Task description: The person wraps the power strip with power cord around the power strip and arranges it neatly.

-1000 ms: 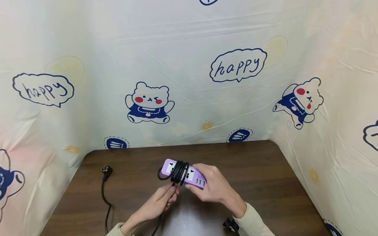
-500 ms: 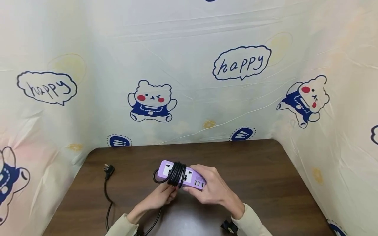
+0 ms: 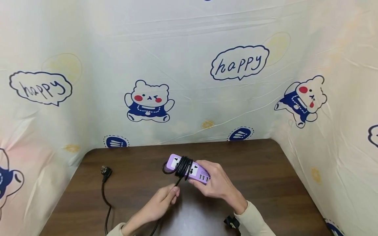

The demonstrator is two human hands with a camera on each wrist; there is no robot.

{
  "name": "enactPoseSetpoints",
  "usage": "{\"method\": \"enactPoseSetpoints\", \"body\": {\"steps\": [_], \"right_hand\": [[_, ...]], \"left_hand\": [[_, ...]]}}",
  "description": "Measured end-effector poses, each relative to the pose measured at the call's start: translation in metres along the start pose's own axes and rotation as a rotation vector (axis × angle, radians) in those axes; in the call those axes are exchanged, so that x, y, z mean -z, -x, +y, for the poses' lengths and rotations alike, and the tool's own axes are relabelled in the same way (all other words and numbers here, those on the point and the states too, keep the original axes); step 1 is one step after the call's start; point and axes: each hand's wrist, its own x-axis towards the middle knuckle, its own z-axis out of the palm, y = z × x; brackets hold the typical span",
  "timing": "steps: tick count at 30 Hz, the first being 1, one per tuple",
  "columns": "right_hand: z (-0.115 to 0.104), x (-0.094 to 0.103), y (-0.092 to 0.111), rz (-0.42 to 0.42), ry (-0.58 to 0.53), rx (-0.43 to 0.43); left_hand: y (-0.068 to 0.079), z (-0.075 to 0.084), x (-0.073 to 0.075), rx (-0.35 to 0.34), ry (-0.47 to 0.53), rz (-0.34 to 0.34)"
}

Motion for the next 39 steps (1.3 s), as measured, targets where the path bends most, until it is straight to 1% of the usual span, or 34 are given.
{"method": "enactPoseSetpoints", "body": {"steps": [4,7,11,14,16,20,22,23,24,26,29,31,34,36,38,39], "right_hand": [[0.005,0.001,0.000,0.014,0.018,-0.040],[0.008,0.001,-0.001,0.029,0.046,-0.066],[0.009,0.002,-0.002,0.027,0.088,-0.054],[0.010,0.003,-0.004,0.042,0.135,-0.050],[0.011,0.005,-0.004,0.059,0.169,-0.056],[0.013,0.008,-0.003,0.067,0.214,-0.077],[0.013,0.008,-0.002,0.061,0.229,-0.080],[0.013,0.008,-0.002,0.061,0.235,-0.078],[0.013,0.007,-0.002,0.061,0.243,-0.074],[0.013,0.007,-0.001,0.065,0.254,-0.060],[0.012,0.005,-0.001,0.063,0.267,-0.037],[0.011,0.003,-0.001,0.056,0.271,-0.028],[0.009,0.001,-0.002,0.042,0.272,-0.023],[0.009,-0.001,-0.002,0.035,0.270,-0.013],[0.008,-0.003,-0.002,0.027,0.275,0.000],[0.008,-0.004,-0.001,0.023,0.280,0.008]], "left_hand": [[0.008,0.015,-0.001,-0.060,-0.065,-0.011],[0.013,0.022,-0.001,-0.075,-0.098,-0.027],[0.018,0.030,0.001,-0.051,-0.127,-0.033],[0.023,0.036,0.001,-0.031,-0.152,-0.058],[0.026,0.041,0.002,-0.011,-0.162,-0.087],[0.032,0.051,0.008,0.050,-0.140,-0.153],[0.033,0.057,0.012,0.061,-0.139,-0.176],[0.033,0.059,0.014,0.055,-0.150,-0.182],[0.033,0.061,0.016,0.039,-0.169,-0.178],[0.034,0.066,0.020,-0.014,-0.225,-0.145],[0.032,0.074,0.028,-0.112,-0.319,-0.055],[0.031,0.080,0.033,-0.159,-0.347,-0.010],[0.025,0.089,0.038,-0.223,-0.375,0.020],[0.020,0.093,0.042,-0.241,-0.384,0.021],[0.013,0.096,0.045,-0.279,-0.414,0.042],[0.010,0.097,0.046,-0.283,-0.422,0.049]]}}
